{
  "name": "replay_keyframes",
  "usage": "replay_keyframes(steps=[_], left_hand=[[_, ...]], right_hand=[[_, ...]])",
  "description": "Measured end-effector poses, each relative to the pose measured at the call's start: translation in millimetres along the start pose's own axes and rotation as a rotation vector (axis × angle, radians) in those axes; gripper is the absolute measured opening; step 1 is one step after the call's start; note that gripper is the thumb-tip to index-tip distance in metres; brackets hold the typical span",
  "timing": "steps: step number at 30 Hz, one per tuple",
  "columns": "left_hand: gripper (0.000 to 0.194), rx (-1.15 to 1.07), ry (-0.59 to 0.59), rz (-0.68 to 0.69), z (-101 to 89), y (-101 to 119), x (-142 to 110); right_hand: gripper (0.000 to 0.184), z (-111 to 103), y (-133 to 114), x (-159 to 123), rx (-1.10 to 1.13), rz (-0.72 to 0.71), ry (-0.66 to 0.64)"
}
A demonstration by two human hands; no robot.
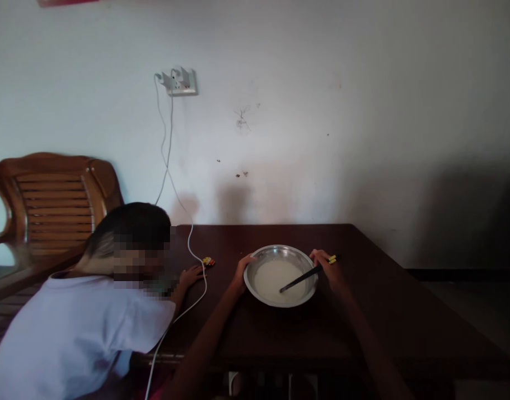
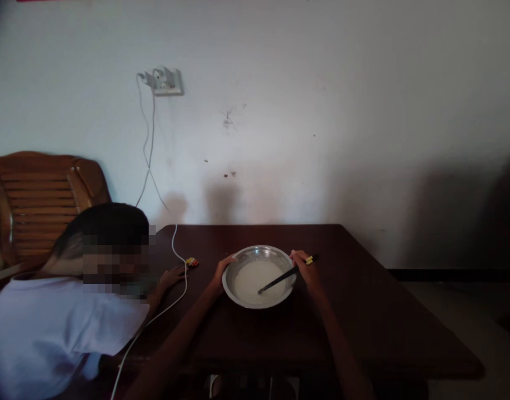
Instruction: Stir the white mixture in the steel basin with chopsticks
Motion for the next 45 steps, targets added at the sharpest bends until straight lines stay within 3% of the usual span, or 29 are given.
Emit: replay_keyframes(steps=[3, 6, 12, 15, 18, 21, 24, 27, 33, 35, 40, 42, 45], left_hand=[[0.038, -0.004, -0.008, 0.007, 0.9, 0.7, -0.2], [0.038, 0.004, -0.009, -0.001, 1.2, 1.2, -2.2], [0.038, 0.023, 0.004, -0.008, 3.0, 3.6, -6.6], [0.038, 0.015, 0.007, -0.001, 4.8, 4.7, -8.2], [0.038, 0.008, -0.003, 0.016, 6.9, 6.1, -10.0], [0.037, 0.017, -0.011, 0.001, 7.5, 5.5, -10.5], [0.036, 0.019, -0.006, -0.004, 5.9, 4.8, -8.5], [0.032, 0.016, -0.005, -0.011, 4.3, 3.4, -5.4], [0.036, 0.0, -0.003, -0.004, 5.5, 4.5, -9.2], [0.032, 0.011, 0.012, 0.021, 5.9, 6.8, -12.1], [0.031, 0.008, 0.003, 0.016, 5.4, 5.4, -11.5], [0.034, -0.002, -0.002, 0.007, 3.5, 3.2, -8.4], [0.036, -0.008, -0.013, 0.006, 2.1, 1.3, -4.8]], right_hand=[[0.05, 19.8, -5.9, -5.0, -0.066, -0.11, -0.109], [0.046, 24.3, -4.5, -6.7, -0.141, -0.145, -0.077], [0.054, -8.0, 3.3, 0.9, -0.125, -0.061, 0.167], [0.057, -19.7, 5.9, 3.0, -0.064, 0.017, 0.22], [0.054, -11.4, 3.9, 2.3, -0.006, 0.032, 0.106], [0.053, 9.0, -4.2, -1.9, -0.045, -0.066, -0.058], [0.049, 23.5, -8.8, -6.4, -0.133, -0.145, -0.111], [0.048, 18.2, -8.2, -5.4, -0.177, -0.159, -0.018], [0.057, -21.3, 2.2, 1.2, -0.125, -0.015, 0.25], [0.053, -20.5, 1.6, 0.9, -0.072, 0.004, 0.211], [0.05, 15.4, -11.1, -6.6, -0.08, -0.1, -0.111], [0.048, 24.6, -13.0, -9.1, -0.126, -0.138, -0.13], [0.048, 22.0, -8.9, -8.1, -0.148, -0.135, -0.032]])
Point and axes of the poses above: each hand's wrist, its own x-axis towards the middle knuckle, its own z-axis out of the palm, y = z × x, the point moved 6 cm from there along x, towards the middle knuckle, and after that the axes turned 8 degrees about -z, right-handed, at the moved point
